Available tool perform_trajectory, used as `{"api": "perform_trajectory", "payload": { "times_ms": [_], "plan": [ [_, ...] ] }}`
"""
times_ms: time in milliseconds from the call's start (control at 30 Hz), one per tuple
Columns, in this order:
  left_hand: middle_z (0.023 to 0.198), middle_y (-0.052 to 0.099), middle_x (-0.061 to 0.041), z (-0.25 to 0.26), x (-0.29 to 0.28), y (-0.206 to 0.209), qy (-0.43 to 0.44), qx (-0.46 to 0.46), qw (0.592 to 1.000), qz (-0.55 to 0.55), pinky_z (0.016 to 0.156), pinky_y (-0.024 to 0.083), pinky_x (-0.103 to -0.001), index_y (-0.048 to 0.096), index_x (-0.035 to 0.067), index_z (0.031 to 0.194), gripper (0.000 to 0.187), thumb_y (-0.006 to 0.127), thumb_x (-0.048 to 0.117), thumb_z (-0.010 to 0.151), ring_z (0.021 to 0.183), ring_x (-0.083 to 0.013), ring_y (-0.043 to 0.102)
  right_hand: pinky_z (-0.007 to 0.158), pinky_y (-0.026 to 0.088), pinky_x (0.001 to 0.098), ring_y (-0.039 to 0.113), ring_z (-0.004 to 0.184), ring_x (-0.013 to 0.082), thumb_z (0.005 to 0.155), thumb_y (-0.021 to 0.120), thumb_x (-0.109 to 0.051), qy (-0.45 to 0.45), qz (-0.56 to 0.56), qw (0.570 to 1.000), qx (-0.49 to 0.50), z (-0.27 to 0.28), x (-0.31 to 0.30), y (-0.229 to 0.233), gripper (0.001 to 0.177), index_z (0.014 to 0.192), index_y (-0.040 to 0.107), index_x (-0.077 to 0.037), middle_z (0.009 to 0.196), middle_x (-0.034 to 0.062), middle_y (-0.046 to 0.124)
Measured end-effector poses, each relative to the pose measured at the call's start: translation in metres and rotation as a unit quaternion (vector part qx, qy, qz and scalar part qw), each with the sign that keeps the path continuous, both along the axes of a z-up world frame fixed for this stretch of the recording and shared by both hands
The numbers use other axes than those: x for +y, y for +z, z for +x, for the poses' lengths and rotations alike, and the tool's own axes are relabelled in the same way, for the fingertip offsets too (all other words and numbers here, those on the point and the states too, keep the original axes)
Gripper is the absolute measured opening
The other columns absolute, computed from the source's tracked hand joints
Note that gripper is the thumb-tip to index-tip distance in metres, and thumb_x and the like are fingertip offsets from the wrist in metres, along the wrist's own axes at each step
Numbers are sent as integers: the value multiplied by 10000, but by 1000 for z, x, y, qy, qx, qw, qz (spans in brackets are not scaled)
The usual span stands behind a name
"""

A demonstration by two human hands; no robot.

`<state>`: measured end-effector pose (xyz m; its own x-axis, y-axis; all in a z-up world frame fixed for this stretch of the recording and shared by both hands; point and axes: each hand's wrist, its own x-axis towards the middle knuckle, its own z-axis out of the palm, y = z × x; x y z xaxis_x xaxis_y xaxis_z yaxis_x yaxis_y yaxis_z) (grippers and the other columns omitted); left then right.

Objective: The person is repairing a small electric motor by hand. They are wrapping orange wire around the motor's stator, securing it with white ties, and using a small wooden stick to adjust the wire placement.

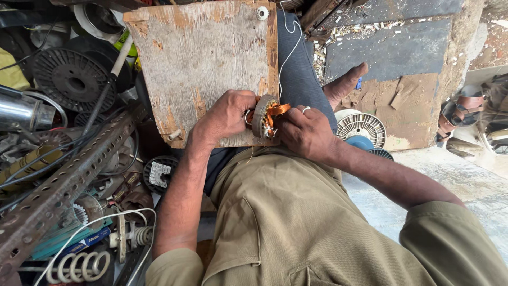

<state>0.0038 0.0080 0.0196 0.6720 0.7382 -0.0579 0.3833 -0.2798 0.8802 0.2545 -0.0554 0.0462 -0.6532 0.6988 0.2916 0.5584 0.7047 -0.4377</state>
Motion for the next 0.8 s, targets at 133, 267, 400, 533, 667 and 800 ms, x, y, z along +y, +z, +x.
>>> {"api": "perform_trajectory", "payload": {
  "times_ms": [133,267,400,533,667,800],
  "plan": [
    [783,662,-91,1,0,-2,7,2,1000,9,643,532,-407,726,31,987,266,733,-82,746,726,-256,675,672,496,373,596,842,238,820,767,-226,18,18,999,-29,8,3,-5,344,1114,725,-53,1009,87,600],
    [792,648,-110,0,-3,-6,-4,-8,999,36,665,532,-422,710,21,954,197,762,-48,777,747,-276,667,654,490,384,597,836,239,781,760,-227,39,3,998,-53,13,4,-2,352,1083,724,-51,972,79,579],
    [817,654,-107,0,-2,-8,3,-14,998,55,677,535,-424,707,10,948,207,737,-49,753,770,-261,668,660,491,382,588,830,252,758,770,-216,32,8,999,-24,12,6,12,412,1125,731,-32,979,77,583],
    [769,638,-74,-1,-7,-14,7,-11,1000,-2,645,538,-397,683,20,868,136,792,18,787,718,-216,666,750,532,382,617,900,249,815,796,-123,7,14,997,77,17,-7,3,296,1090,707,-60,1104,109,630],
    [773,644,-61,1,-3,-16,7,5,1000,-18,658,552,-384,680,30,847,141,799,30,770,721,-205,672,753,535,378,664,921,259,815,835,-66,-41,-13,984,172,23,-2,8,285,1064,698,-42,1063,119,631],
    [764,652,-90,0,-2,-12,7,12,1000,-5,677,538,-411,704,19,867,146,806,31,765,745,-239,678,744,561,346,716,899,247,836,846,41,-159,47,962,215,33,79,66,385,803,526,-172,947,85,712]
  ]
}}
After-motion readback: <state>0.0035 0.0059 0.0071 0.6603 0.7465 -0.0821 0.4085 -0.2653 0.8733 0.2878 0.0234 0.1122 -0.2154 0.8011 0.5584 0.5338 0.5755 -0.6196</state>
